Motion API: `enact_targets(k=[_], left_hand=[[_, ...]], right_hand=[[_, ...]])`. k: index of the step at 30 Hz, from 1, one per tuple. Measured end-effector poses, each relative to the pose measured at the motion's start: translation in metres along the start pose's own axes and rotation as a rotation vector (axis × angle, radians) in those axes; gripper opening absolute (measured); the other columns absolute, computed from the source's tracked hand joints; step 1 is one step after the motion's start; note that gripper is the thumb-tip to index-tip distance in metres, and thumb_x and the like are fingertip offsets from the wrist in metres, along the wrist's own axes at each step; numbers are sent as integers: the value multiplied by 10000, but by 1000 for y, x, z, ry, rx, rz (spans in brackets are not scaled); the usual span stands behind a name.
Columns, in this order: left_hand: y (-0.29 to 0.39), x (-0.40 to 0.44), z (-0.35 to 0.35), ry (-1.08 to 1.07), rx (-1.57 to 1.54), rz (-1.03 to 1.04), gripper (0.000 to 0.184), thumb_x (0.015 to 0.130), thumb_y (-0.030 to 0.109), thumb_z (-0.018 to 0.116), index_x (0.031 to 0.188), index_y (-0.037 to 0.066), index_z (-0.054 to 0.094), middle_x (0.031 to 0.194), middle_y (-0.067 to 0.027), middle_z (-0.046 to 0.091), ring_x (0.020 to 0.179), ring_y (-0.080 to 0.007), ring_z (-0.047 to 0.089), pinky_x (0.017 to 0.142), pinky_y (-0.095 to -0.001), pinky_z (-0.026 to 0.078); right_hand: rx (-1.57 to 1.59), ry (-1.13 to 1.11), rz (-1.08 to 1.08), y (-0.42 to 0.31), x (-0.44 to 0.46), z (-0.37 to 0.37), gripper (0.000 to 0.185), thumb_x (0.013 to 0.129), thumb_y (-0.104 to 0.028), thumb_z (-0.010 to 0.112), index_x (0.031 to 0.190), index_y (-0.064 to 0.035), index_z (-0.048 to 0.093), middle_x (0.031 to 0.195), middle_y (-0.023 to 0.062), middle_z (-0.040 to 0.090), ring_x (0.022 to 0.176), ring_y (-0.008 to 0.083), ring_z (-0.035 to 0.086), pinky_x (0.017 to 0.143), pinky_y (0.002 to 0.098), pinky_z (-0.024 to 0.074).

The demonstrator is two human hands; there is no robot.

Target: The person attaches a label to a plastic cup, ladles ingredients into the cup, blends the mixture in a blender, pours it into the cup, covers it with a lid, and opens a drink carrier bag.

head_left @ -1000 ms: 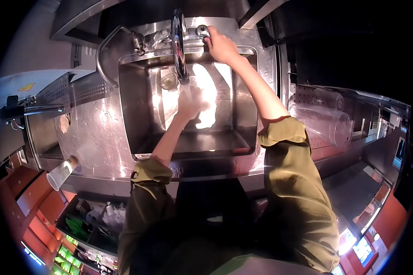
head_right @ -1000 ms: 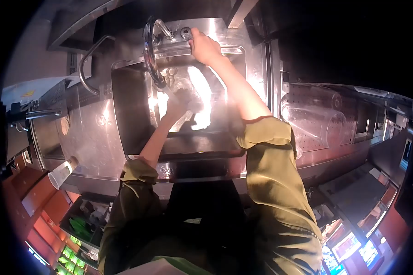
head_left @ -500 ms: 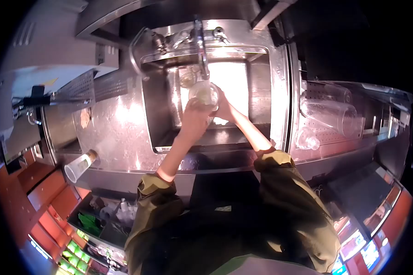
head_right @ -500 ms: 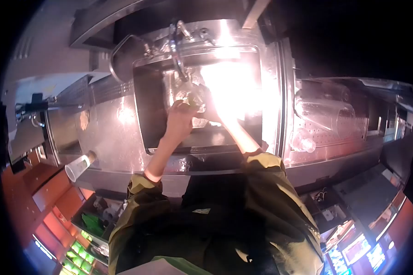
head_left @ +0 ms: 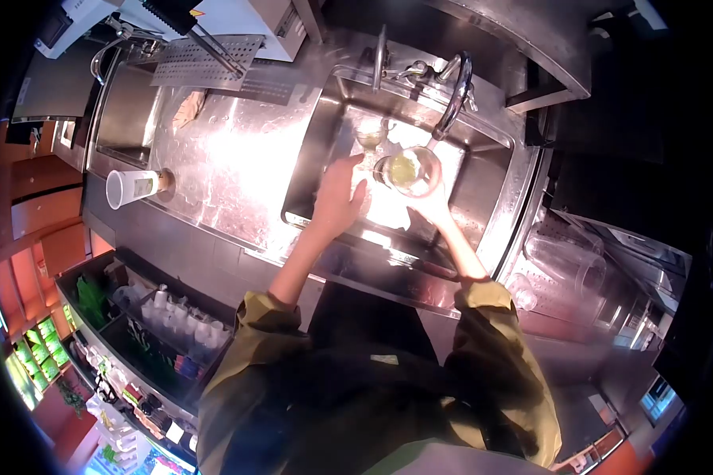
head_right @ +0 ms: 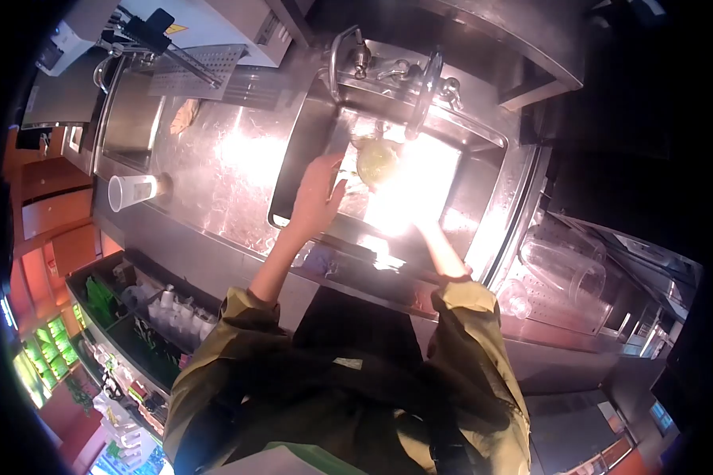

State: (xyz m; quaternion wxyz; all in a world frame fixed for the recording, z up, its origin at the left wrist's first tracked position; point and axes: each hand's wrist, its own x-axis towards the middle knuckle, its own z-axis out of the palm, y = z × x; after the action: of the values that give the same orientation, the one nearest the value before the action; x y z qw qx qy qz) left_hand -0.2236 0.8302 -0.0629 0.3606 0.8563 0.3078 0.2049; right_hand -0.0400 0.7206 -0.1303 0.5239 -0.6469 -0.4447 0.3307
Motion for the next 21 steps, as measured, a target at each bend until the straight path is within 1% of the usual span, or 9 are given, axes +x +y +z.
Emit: enact_targets(k=[5, 7, 8, 12, 16, 17, 18, 19, 21], left_hand=[[-17, -33, -4, 38, -96, -58, 377, 812, 54, 555, 1175, 10, 463, 1058, -161, 562, 1000, -321, 535, 886, -383, 400], [-5, -30, -10, 8, -203, -168, 372, 823, 39, 545, 1184, 6, 460, 1039, -153, 572, 987, -300, 548, 870, -364, 413], [1, -29, -13, 1, -212, -172, 368, 826, 35, 541, 1184, 8, 462, 1031, -149, 574, 974, -291, 554, 854, -359, 422], [-2, -25, -20, -23, -259, -165, 340, 836, 26, 527, 1172, 21, 475, 996, -132, 585, 919, -257, 578, 784, -328, 450], [-12, -25, -18, -79, -270, -178, 310, 841, 29, 522, 1149, 27, 490, 964, -116, 598, 861, -220, 599, 717, -294, 463], [-11, -24, -17, -117, -287, -202, 305, 851, 34, 514, 1154, 16, 485, 974, -114, 602, 874, -202, 597, 746, -291, 460], [-10, -24, -17, -157, -301, -226, 302, 861, 39, 507, 1160, 5, 481, 984, -111, 606, 887, -184, 595, 775, -288, 456], [-10, -22, -19, -197, -312, -250, 300, 871, 43, 499, 1165, -6, 476, 995, -109, 610, 900, -167, 593, 804, -284, 453], [-22, -21, -8, -215, -313, -222, 278, 845, 34, 518, 1121, 7, 505, 926, -106, 617, 824, -174, 610, 708, -280, 464]], right_hand=[[66, 191, 168, 46, -8, -25, 963, 568, -188, 820, 1317, 2, 246, 1251, 164, 402, 1169, 261, 433, 955, 398, 400], [33, 264, 116, 49, -2, -7, 1004, 539, -198, 840, 1318, 11, 242, 1264, 165, 387, 1198, 268, 414, 988, 411, 381], [-136, 190, -36, 7, 3, 1, 1020, 533, -205, 844, 1325, 2, 234, 1267, 155, 386, 1214, 264, 400, 996, 423, 370], [8, 148, 106, 14, -28, -1, 1042, 542, -239, 847, 1332, -16, 205, 1265, 148, 386, 1198, 252, 415, 976, 420, 384], [115, 259, 470, 84, -3, -10, 885, 695, -293, 765, 1314, -9, 199, 1166, 183, 450, 1006, 242, 522, 761, 386, 475], [248, 217, 648, 70, 3, -11, 916, 713, -411, 722, 1319, 2, 174, 1110, 188, 481, 923, 230, 548, 695, 347, 486], [145, 150, 904, 63, 10, -16, 890, 707, -568, 642, 1313, -40, 261, 1101, 187, 498, 890, 225, 553, 652, 352, 490], [358, 85, 939, 67, 8, -15, 857, 698, -622, 600, 1296, -76, 319, 1130, 179, 497, 894, 238, 561, 661, 369, 495], [629, 21, 1066, 90, -3, -9, 808, 699, -681, 536, 1274, -132, 396, 1168, 154, 498, 920, 253, 568, 678, 397, 505]])
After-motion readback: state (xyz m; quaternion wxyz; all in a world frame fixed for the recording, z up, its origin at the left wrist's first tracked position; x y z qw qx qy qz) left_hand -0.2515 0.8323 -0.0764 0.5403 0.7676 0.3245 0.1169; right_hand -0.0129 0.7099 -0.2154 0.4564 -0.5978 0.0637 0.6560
